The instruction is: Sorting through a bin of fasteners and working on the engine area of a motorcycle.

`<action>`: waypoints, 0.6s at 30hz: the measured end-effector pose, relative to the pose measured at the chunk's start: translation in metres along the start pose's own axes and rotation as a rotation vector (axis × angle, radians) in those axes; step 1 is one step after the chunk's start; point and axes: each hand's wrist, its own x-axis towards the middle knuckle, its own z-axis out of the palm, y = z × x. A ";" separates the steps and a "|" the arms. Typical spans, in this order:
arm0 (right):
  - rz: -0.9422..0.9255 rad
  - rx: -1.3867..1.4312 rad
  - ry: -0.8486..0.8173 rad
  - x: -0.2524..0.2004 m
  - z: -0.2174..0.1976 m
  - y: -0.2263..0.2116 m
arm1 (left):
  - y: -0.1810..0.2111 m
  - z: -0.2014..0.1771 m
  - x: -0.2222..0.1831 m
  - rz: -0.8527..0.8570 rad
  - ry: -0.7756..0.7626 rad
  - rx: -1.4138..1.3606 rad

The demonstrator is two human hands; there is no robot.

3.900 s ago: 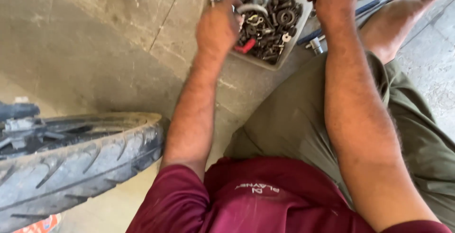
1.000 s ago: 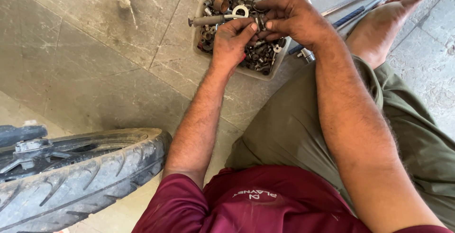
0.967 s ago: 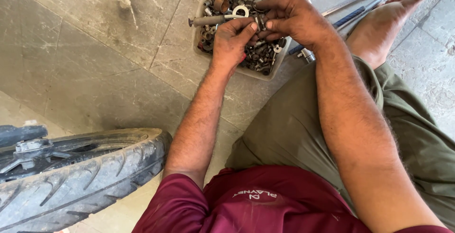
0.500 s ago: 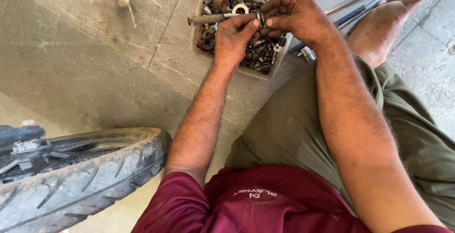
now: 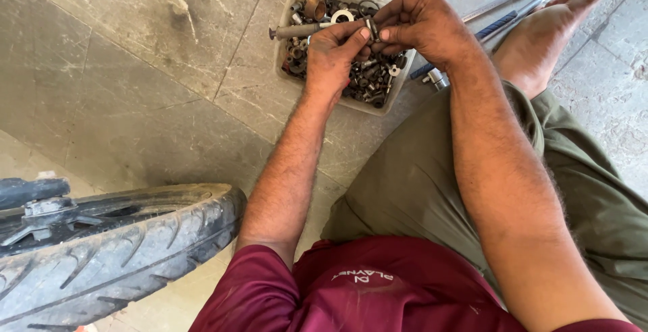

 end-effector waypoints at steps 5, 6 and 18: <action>-0.032 0.021 -0.006 -0.004 0.002 -0.002 | -0.001 0.001 -0.002 0.037 -0.009 -0.008; -0.042 0.025 -0.004 -0.004 0.003 -0.004 | 0.000 0.002 -0.002 0.053 -0.008 -0.005; -0.063 0.097 -0.041 -0.012 0.007 0.001 | 0.015 -0.001 -0.014 0.044 -0.021 0.107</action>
